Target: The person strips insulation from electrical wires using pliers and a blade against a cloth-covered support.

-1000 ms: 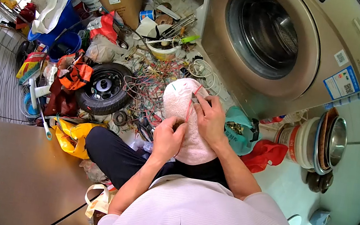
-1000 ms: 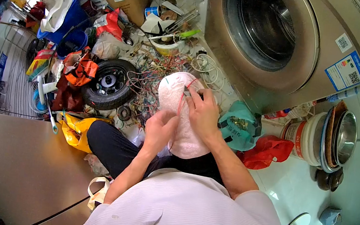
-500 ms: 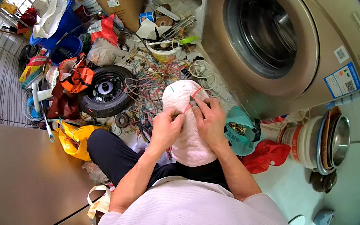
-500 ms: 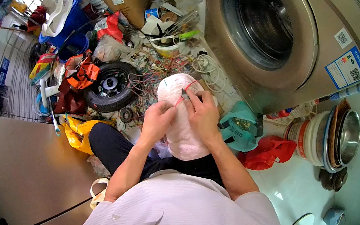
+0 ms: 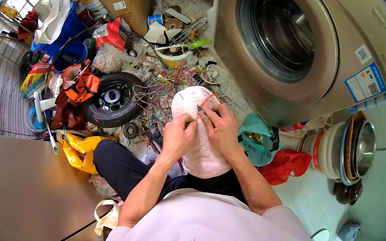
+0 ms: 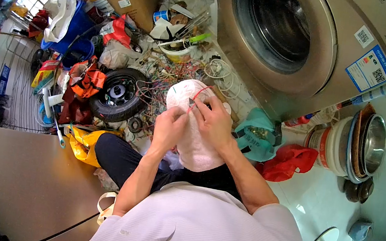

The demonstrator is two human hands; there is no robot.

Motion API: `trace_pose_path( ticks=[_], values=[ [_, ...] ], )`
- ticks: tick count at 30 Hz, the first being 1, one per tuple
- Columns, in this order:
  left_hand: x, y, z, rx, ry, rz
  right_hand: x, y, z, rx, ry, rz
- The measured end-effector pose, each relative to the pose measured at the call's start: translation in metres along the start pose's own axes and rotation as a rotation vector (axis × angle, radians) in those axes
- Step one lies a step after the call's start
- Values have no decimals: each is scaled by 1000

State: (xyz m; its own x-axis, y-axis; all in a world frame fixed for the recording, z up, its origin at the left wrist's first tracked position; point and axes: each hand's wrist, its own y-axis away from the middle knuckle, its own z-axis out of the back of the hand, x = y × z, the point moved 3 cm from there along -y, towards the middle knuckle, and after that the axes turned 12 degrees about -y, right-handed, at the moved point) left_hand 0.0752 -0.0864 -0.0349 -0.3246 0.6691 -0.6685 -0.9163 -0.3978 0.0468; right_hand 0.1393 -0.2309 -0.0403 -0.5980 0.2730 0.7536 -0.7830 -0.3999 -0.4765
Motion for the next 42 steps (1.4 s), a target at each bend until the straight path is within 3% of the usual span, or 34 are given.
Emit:
trace_pose_path(
  ticks=[6,17,28,42],
  values=[
    [-1,17,6,-18,31,-65,2,1,-2,-35,24,-8],
    [14,75,34,117,167,101,-1,-1,-3,-35,26,-25],
    [24,132,53,121,227,164,1,2,-5,-20,41,-16],
    [32,181,92,140,127,190,1,3,-3,-46,24,-2]
  ],
)
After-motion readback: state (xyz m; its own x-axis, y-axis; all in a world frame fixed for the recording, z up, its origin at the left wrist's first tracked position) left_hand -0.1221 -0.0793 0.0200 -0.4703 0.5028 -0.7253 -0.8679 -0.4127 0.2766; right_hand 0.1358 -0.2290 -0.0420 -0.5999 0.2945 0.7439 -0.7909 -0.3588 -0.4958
